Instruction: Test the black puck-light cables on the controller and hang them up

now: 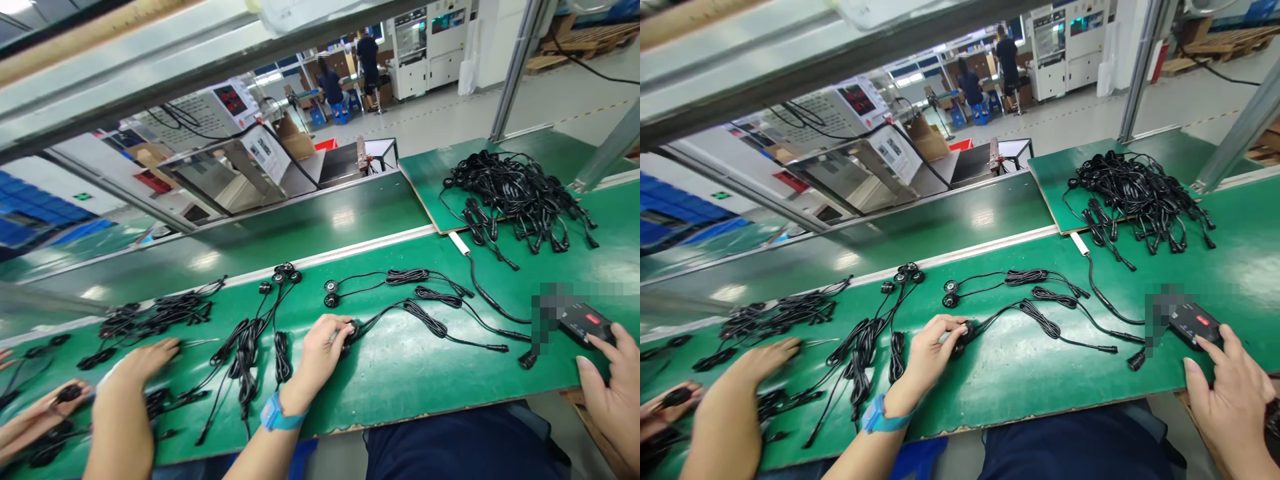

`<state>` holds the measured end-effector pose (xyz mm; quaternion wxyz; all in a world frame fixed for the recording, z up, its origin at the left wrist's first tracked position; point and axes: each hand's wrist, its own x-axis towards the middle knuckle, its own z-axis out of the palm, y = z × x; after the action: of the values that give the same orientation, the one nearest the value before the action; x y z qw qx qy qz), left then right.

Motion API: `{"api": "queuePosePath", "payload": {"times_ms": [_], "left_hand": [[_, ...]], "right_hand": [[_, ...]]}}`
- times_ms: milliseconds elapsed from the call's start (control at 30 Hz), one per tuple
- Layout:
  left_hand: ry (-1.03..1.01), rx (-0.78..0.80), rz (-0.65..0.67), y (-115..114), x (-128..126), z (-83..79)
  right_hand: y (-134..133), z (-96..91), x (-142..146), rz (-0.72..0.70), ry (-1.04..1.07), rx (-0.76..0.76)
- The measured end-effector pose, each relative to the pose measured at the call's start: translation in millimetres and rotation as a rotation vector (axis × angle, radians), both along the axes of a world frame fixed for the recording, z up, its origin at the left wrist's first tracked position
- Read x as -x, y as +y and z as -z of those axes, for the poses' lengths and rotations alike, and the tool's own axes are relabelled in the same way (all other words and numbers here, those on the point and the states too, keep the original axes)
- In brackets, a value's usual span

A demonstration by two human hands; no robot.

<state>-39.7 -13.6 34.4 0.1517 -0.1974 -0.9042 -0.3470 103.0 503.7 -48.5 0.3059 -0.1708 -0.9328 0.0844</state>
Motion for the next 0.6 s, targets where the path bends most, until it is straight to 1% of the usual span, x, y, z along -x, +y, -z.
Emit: {"api": "queuePosePath", "payload": {"times_ms": [100,200,300,367,433,533,600], "left_hand": [[0.009,-0.016,-0.023,-5,8,-4.8],[0.019,-0.035,-0.057,-10,19,-7.1],[0.115,-0.028,-0.103,-15,33,-4.1],[0.174,-0.011,-0.139,-20,43,2.9],[0.172,-0.012,-0.180,-26,53,13.3],[0.094,-0.081,-0.277,-34,63,28.9],[0.019,-0.137,-0.353,-36,68,34.9]], "right_hand": [[5,0.9,-1,-0.052,-0.002,0.007],[5,3.2,-2,-0.037,-0.001,0.011],[6,5.4,-4,-0.026,-0.008,0.011],[8,6.8,-4,-0.033,-0.008,0.002],[10,8.1,-3,-0.044,0.008,-0.005],[13,9.1,-2,-0.052,0.024,-0.002],[13,9.2,-1,-0.054,0.031,0.006]]}}
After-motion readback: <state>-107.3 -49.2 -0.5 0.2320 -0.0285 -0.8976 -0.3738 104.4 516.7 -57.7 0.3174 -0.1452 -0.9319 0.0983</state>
